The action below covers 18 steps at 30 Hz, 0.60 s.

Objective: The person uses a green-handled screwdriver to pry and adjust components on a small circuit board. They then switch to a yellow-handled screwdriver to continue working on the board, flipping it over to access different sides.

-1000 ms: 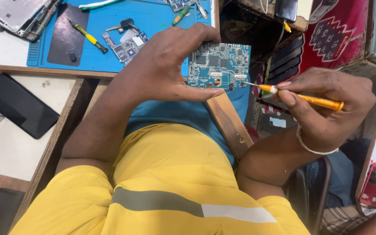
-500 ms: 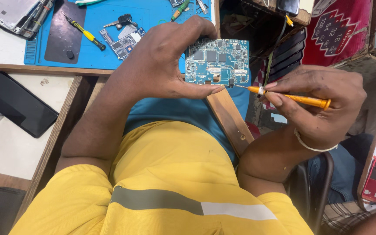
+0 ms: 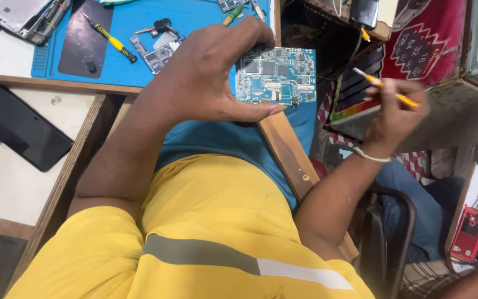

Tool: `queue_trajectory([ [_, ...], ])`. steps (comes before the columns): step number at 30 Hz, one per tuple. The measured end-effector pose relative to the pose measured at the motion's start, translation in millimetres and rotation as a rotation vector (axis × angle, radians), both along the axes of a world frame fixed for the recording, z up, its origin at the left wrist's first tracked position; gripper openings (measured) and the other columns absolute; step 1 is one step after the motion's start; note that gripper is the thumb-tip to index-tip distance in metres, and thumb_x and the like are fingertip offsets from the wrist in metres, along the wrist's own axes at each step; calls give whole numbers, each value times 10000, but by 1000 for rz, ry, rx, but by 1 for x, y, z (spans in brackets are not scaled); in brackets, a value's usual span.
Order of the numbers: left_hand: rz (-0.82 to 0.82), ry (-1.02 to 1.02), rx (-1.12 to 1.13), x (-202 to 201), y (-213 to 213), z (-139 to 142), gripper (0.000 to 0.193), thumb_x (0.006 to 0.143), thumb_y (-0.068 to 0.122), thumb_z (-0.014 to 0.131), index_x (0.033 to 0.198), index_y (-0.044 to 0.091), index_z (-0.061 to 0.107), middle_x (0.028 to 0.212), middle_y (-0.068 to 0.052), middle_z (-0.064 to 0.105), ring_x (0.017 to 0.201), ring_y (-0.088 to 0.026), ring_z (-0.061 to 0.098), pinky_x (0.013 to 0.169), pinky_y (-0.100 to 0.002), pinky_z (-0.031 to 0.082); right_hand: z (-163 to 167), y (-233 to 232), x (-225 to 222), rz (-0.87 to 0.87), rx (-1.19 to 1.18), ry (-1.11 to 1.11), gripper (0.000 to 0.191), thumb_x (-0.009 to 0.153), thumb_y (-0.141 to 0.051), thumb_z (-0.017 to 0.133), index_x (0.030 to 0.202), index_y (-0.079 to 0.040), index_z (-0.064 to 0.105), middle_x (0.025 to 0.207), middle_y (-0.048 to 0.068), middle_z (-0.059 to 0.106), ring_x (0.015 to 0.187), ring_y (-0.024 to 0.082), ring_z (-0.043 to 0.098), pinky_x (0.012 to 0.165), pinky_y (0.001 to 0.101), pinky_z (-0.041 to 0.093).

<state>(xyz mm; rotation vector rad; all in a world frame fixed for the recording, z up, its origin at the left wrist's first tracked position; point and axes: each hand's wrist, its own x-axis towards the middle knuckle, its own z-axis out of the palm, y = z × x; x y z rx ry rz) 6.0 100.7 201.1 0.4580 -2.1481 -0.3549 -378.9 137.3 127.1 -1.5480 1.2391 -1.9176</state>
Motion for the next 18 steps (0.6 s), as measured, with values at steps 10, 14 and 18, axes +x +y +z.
queue_trajectory([
  [10, -11, 40, -117, 0, 0, 2, 623, 918, 397, 904, 1255, 36, 524, 1016, -135, 618, 920, -340, 617, 814, -445, 480, -12, -89, -4, -155, -17, 103, 73, 1054, -27, 727, 1032, 28, 684, 920, 107, 750, 802, 155, 754, 648, 274, 623],
  [14, -17, -6, -30, -8, -8, 5, 646, 935, 422, 936, 1291, 50, 545, 980, -112, 619, 893, -324, 620, 798, -433, 470, -1, -114, 15, -169, -172, 394, 48, 1089, 8, 731, 1070, 43, 704, 1010, 126, 764, 903, 173, 760, 798, 304, 646],
  [18, 7, 32, -117, -8, -12, 8, 620, 882, 356, 918, 1236, 35, 523, 1024, -127, 618, 931, -340, 606, 816, -432, 462, -17, -110, 25, -337, -232, 707, 37, 1070, -19, 739, 1039, 0, 730, 962, 87, 768, 849, 142, 757, 754, 274, 636],
])
